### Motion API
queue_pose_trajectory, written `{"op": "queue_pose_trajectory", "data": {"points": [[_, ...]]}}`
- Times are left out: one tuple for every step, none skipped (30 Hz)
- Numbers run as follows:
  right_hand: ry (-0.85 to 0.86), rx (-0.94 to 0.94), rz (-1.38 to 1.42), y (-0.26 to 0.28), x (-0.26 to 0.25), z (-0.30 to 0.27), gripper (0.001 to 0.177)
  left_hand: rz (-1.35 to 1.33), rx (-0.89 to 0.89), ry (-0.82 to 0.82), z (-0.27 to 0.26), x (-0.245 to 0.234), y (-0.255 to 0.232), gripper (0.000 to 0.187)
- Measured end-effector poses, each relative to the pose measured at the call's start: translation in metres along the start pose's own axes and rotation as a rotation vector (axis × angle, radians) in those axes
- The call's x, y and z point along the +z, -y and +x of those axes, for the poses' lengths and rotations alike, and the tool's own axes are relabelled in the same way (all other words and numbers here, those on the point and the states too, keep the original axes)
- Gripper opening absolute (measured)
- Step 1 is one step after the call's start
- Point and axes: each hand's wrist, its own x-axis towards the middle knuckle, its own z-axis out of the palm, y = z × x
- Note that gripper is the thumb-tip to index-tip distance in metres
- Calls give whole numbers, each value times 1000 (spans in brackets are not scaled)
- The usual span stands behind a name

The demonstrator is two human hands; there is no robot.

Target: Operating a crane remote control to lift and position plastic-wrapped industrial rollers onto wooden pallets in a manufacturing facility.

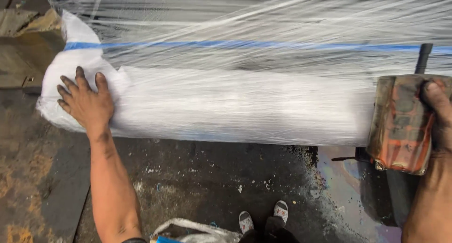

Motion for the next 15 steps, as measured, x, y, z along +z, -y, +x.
{"op": "queue_pose_trajectory", "data": {"points": [[-8, -13, 5, 12, 12, 0, 20, -10, 10, -8, 7, 1, -1, 69], [-36, -11, -1, 23, 23, -7, 23, 1, 21, -15, 8, 1, 2, 69], [-63, -10, -7, 34, 33, -14, 26, 11, 33, -23, 8, 1, 5, 68], [-67, -14, -6, 27, 26, -7, 26, 7, 37, -24, 9, 1, 5, 68], [-44, -30, 13, 20, 19, -1, 26, 15, 52, -39, 11, 1, 5, 68], [-20, -48, 33, 15, 13, 7, 27, 23, 66, -56, 12, -1, 4, 68], [-22, -55, 35, 21, 19, 8, 27, 17, 69, -61, 13, 1, 6, 68], [21, -56, 45, 26, 23, 6, 27, 17, 92, -76, 14, 1, 8, 68], [64, -57, 56, 31, 28, 4, 27, 16, 116, -91, 16, 3, 9, 67], [49, -62, 59, 29, 25, 7, 27, 9, 130, -91, 20, 3, 12, 67], [72, -58, 46, 27, 22, 11, 28, 18, 133, -109, 25, 4, 14, 66], [97, -52, 30, 25, 18, 15, 30, 27, 132, -124, 27, 6, 17, 66], [84, -54, 30, 29, 20, 14, 30, 21, 143, -121, 30, 8, 21, 66], [96, -72, -1, 34, 23, 14, 31, 28, 203, -164, 32, 9, 25, 64], [107, -90, -32, 39, 26, 13, 33, 35, 262, -208, 34, 10, 30, 62]]}}
